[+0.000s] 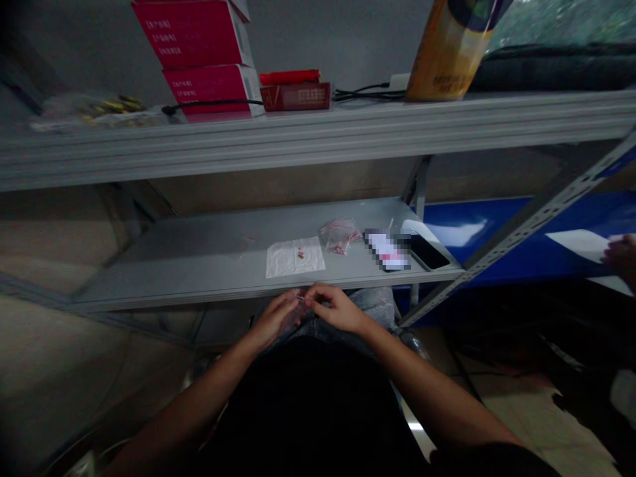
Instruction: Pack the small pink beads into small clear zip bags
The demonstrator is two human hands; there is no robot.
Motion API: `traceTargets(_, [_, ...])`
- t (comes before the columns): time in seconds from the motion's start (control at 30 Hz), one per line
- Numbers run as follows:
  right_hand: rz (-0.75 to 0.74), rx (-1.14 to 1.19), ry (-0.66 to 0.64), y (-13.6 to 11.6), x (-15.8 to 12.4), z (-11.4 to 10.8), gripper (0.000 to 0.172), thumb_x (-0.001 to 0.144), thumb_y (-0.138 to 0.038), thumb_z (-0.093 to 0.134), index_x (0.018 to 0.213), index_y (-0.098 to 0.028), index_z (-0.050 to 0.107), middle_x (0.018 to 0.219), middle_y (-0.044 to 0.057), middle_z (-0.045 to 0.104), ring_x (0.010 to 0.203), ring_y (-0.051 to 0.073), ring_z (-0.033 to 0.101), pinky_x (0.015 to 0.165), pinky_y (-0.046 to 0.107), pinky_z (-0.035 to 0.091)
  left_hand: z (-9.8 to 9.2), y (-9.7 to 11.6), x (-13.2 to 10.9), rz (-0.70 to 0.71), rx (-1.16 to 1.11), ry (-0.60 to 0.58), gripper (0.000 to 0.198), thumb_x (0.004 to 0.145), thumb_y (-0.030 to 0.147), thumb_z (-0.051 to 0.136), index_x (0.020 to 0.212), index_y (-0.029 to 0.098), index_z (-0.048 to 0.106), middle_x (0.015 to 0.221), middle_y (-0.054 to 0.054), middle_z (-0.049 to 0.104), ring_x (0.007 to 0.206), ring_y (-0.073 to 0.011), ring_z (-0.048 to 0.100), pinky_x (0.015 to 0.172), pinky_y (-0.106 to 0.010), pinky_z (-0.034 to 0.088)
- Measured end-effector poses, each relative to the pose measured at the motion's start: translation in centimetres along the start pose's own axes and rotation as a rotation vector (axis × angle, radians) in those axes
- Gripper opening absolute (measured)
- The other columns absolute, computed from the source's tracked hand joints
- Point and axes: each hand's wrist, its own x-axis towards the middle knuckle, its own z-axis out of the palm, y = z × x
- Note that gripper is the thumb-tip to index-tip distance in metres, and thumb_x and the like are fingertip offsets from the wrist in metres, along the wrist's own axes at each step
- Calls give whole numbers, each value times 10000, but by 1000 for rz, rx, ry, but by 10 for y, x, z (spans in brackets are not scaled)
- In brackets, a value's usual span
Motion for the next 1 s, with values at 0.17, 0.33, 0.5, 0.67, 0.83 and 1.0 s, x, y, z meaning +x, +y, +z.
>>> traceTargets(0.17, [-5,-6,13,3,0,1,196,1009,-380,611,915,-222,677,895,42,674,857,206,625,813,350,497,5,8,-1,22,14,35,442,852,545,748,1117,192,722,1065,-99,751,876,-198,692,738,-298,530])
traceTargets(0.33, [-1,68,62,2,-1,4,205,978,-362,655,1136,-236,620,1002,49,660,923,213,622,857,367,502,5,29,-5,199,169,121,376,872,515,718,1069,195,732,1100,-95,762,1033,-245,698,947,-364,528])
traceTargets(0.5, [-53,-25,140,5,5,-4,316,978,-333,648,1268,-254,553,1154,88,645,1048,243,625,925,416,509,-18,49,-6,311,373,139,360,899,470,687,1148,210,716,1120,-92,760,1044,-247,702,957,-386,530])
traceTargets(0.67, [-195,-358,237,1,48,-27,383,964,-387,658,1307,-235,578,1276,140,634,1153,296,609,1007,480,495,-52,87,18,456,761,221,307,925,416,661,1150,212,708,1092,-74,750,1003,-235,688,936,-371,520])
traceTargets(0.83, [-236,-728,45,15,111,-39,708,859,-526,771,1400,-117,568,1424,232,575,1315,376,550,1130,523,426,-78,126,73,543,1252,77,325,880,414,702,1122,200,736,1103,-105,751,1010,-272,681,924,-368,508])
traceTargets(1.0, [-79,-969,-53,44,141,-29,1019,810,-785,692,1486,-46,509,1558,304,457,1485,449,386,1211,582,311,-83,145,107,471,1663,-95,298,900,397,645,1109,218,759,1108,-103,759,1066,-292,675,979,-390,475])
